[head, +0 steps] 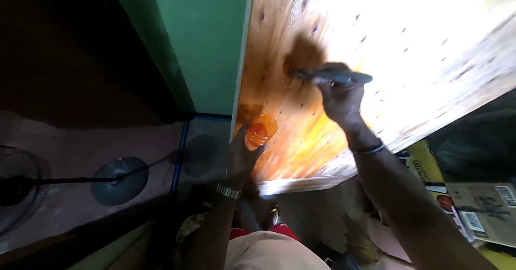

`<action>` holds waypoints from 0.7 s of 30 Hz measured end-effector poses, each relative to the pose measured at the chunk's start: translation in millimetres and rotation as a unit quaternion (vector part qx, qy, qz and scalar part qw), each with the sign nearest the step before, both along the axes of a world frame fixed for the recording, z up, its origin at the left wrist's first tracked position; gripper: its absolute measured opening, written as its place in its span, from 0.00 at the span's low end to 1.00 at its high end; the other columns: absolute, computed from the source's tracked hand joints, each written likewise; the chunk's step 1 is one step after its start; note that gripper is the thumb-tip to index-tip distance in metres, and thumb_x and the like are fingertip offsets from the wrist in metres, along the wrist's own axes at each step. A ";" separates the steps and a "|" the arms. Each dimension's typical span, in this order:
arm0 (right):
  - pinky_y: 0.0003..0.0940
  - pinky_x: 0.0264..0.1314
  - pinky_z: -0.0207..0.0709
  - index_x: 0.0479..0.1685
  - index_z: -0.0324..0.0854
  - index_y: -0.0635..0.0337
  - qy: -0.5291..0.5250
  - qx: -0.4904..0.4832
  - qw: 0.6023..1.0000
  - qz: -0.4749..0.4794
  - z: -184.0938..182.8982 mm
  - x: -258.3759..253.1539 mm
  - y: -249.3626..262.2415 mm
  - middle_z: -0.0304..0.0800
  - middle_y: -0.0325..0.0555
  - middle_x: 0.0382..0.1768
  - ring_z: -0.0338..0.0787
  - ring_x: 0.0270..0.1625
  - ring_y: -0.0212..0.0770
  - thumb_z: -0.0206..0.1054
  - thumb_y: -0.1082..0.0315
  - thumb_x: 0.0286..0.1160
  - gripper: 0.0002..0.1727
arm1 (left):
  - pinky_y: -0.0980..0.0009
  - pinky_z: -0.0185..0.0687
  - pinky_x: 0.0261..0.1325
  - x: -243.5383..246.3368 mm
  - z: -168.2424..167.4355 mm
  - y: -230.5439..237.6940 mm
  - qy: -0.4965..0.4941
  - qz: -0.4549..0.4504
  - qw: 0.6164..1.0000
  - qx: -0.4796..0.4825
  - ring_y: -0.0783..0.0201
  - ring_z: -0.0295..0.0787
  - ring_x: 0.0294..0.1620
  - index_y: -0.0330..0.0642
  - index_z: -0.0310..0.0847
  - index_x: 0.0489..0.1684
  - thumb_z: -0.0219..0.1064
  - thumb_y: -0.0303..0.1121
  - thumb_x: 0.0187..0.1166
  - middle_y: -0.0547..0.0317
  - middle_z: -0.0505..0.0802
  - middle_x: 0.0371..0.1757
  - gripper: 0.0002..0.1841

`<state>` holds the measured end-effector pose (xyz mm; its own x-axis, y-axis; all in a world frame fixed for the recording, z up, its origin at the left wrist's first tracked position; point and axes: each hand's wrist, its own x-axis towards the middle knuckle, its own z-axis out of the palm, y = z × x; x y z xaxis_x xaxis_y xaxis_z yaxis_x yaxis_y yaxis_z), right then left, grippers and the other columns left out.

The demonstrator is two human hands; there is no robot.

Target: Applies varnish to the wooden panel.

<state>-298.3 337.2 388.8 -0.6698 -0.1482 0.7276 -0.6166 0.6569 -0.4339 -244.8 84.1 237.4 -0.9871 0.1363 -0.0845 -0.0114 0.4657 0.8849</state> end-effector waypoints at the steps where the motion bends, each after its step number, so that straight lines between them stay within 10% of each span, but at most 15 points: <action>1: 0.38 0.61 0.89 0.49 0.90 0.67 0.038 0.039 0.999 0.007 19.9 -9.8 5.1 0.94 0.51 0.51 0.94 0.55 0.38 0.71 0.68 0.79 0.10 | 0.43 0.85 0.66 8.5 -9.7 -8.6 -0.004 0.008 1.000 0.007 0.51 0.91 0.63 0.56 0.70 0.85 0.87 0.48 0.58 0.49 0.92 0.65 0.47; 6: 0.43 0.63 0.86 0.52 0.88 0.69 0.136 0.177 0.969 -0.103 36.3 -2.5 -0.2 0.92 0.59 0.53 0.92 0.58 0.48 0.65 0.69 0.84 0.12 | 0.56 0.89 0.65 65.2 -60.9 -63.5 0.050 0.092 0.994 0.028 0.59 0.92 0.61 0.38 0.78 0.76 0.87 0.52 0.56 0.48 0.93 0.62 0.45; 10: 0.44 0.67 0.84 0.60 0.89 0.58 -0.229 0.198 0.946 -0.114 -114.7 73.1 -22.4 0.92 0.49 0.59 0.90 0.62 0.44 0.64 0.66 0.83 0.14 | 0.38 0.85 0.60 90.0 -65.3 -100.9 -0.075 0.124 0.984 -0.106 0.42 0.92 0.57 0.38 0.73 0.80 0.87 0.49 0.57 0.39 0.93 0.58 0.47; 13: 0.41 0.65 0.87 0.59 0.92 0.55 -0.182 0.210 0.961 0.012 -182.9 82.4 -28.1 0.94 0.49 0.55 0.93 0.60 0.47 0.65 0.66 0.83 0.13 | 0.35 0.82 0.62 101.7 -67.1 -113.7 -0.093 0.139 0.980 -0.109 0.39 0.91 0.60 0.38 0.72 0.81 0.86 0.49 0.58 0.37 0.92 0.60 0.47; 21: 0.37 0.61 0.86 0.50 0.91 0.68 0.128 0.086 0.988 -0.003 37.9 -39.4 -46.9 0.94 0.55 0.50 0.92 0.56 0.42 0.69 0.71 0.80 0.10 | 0.43 0.85 0.64 111.8 -69.9 -122.9 -0.044 0.154 0.985 -0.071 0.46 0.91 0.61 0.35 0.73 0.79 0.86 0.48 0.58 0.38 0.92 0.61 0.46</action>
